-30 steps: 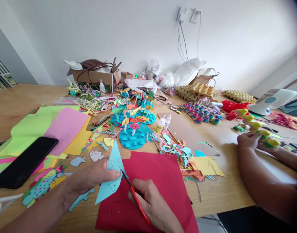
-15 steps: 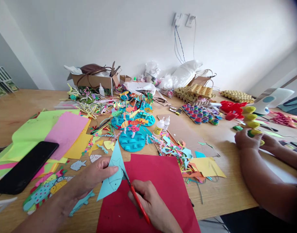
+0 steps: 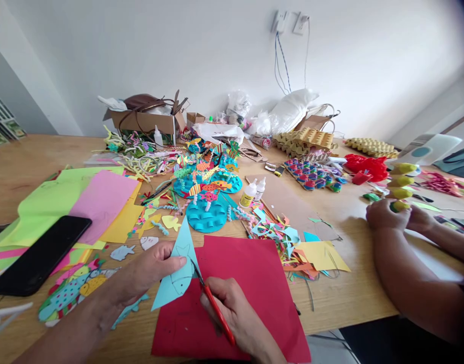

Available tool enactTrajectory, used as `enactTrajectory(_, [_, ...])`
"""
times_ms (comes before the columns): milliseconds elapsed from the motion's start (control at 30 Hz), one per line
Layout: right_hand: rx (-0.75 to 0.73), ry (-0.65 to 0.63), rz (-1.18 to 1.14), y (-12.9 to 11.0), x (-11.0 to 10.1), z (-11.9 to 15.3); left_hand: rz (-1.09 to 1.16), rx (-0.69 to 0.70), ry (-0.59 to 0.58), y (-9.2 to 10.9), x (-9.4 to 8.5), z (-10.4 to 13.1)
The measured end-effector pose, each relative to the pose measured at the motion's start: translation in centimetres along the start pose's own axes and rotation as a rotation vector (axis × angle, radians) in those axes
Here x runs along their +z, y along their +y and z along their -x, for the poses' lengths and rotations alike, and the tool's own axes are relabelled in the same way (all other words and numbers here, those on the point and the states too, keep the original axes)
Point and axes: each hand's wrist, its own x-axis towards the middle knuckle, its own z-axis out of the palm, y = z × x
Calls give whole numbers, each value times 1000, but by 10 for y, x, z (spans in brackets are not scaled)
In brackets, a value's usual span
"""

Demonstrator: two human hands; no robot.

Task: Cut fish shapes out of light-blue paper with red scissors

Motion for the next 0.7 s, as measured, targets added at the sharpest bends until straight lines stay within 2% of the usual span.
enactTrajectory(400, [-20,13,66,0,0,0,39,6,-11,-2,4,2])
enactTrajectory(700, [10,23,-25,-2,3,-1,42,39,12,-5,6,0])
